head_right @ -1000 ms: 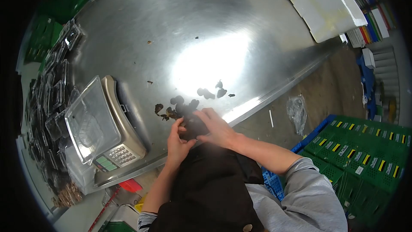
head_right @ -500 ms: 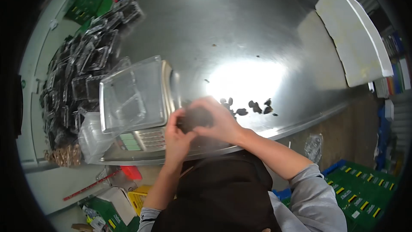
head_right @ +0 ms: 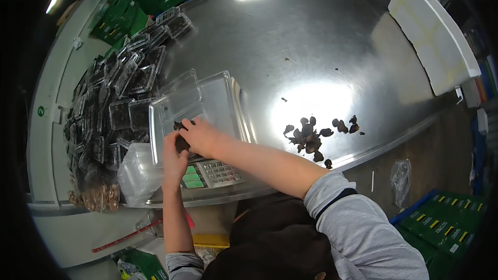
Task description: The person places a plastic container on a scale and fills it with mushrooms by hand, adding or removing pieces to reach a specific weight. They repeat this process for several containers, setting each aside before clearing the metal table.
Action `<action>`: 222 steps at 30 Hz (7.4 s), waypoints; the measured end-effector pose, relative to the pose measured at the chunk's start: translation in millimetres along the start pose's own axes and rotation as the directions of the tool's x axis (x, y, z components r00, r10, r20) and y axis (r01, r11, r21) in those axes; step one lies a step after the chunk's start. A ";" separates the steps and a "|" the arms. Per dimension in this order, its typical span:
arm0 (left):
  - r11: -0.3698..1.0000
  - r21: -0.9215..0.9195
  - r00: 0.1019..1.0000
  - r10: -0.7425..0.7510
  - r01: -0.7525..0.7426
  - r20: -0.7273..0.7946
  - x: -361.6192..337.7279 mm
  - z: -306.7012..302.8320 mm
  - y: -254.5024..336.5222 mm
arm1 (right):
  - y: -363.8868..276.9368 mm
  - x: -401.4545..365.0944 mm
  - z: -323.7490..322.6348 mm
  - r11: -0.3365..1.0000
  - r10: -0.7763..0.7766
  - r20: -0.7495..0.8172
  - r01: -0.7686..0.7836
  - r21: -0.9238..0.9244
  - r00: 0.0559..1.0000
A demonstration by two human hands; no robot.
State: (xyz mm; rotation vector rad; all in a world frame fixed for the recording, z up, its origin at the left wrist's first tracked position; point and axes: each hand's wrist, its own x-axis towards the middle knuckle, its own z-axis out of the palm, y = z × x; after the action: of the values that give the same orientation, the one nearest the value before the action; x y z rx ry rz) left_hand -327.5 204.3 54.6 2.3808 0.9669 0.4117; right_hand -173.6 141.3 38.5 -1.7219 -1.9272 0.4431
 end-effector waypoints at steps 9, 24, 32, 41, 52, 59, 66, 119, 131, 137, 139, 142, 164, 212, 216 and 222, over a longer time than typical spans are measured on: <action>0.986 0.100 0.942 0.154 -0.130 -0.298 -36.2 -0.1 41.5 | 22.9 -128.5 -32.1 0.885 0.280 -0.304 -0.122 0.450 0.910; 0.784 -0.552 0.915 -0.050 0.284 0.400 -30.5 175.1 132.3 | 110.2 -281.4 -53.3 0.839 0.533 -0.286 -0.541 0.061 0.796; 0.249 -0.615 0.661 -0.198 0.748 0.724 -31.0 202.8 161.0 | 110.1 -295.3 -33.5 0.871 0.492 -0.511 -0.396 0.292 0.705; -0.097 -0.554 0.551 -0.052 0.827 0.833 -25.6 199.1 148.5 | 122.3 -318.7 -82.1 0.624 0.711 -0.476 -0.777 0.086 0.518; 0.910 0.084 0.826 0.327 -0.406 0.459 8.5 256.0 190.4 | 145.6 -349.1 -60.7 0.717 0.673 -0.424 -0.674 0.175 0.606; 0.439 -0.632 0.746 -0.153 0.639 0.648 12.6 219.9 169.2 | 154.1 -290.0 -36.5 0.744 0.663 -0.253 -0.580 0.333 0.704; -0.187 -0.641 0.625 -0.142 0.744 0.767 -33.6 172.6 161.2 | 125.4 -260.2 -72.4 0.813 0.523 -0.287 -0.368 0.451 0.802; 0.350 -0.644 0.719 -0.149 0.680 0.679 -70.2 202.7 131.4 | 86.4 -310.6 -6.5 0.759 0.651 -0.205 -0.631 0.162 0.730; -0.392 -0.460 0.387 -0.254 0.797 0.886 -59.3 212.5 141.2 | 62.8 -282.6 -64.0 0.905 0.389 -0.254 -0.317 0.283 0.885; -0.119 -0.561 0.550 -0.112 0.819 0.827 -36.7 201.0 142.7 | 160.2 -315.6 -52.1 0.764 0.617 -0.424 -0.633 0.123 0.662; 0.268 -0.634 0.687 -0.218 0.725 0.693 -24.0 196.1 146.6 | 170.1 -320.9 -45.2 0.787 0.572 -0.381 -0.617 0.007 0.726; 0.753 -0.536 0.909 -0.199 0.381 0.366 -7.8 202.4 144.0 | 171.3 -321.4 -50.0 0.729 0.666 -0.300 -0.681 0.070 0.683; 0.314 -0.778 0.838 -0.230 0.544 0.494 -3.5 185.2 134.2 | 129.6 -251.6 -34.7 0.814 0.571 -0.129 -0.538 0.221 0.811; 0.856 -0.135 0.550 -0.192 0.499 0.813 -56.2 207.6 144.2 | 149.7 -370.3 -80.3 0.055 0.764 0.137 -0.275 0.960 0.631; 0.333 -0.453 0.535 -0.216 0.827 0.817 -61.2 187.0 140.2 | 159.3 -398.4 -98.5 -0.158 0.766 -0.025 0.226 0.961 0.642; 0.817 -0.271 0.771 -0.292 0.508 0.566 -70.6 185.0 127.4 | 137.5 -338.6 -76.2 0.455 0.694 0.091 -0.533 0.713 0.715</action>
State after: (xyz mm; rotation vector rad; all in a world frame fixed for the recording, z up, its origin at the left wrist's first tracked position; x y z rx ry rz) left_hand -221.7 10.7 -27.3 1.6886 0.9929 -0.1686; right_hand 3.6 -180.1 -29.5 -1.7513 -0.6913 1.0531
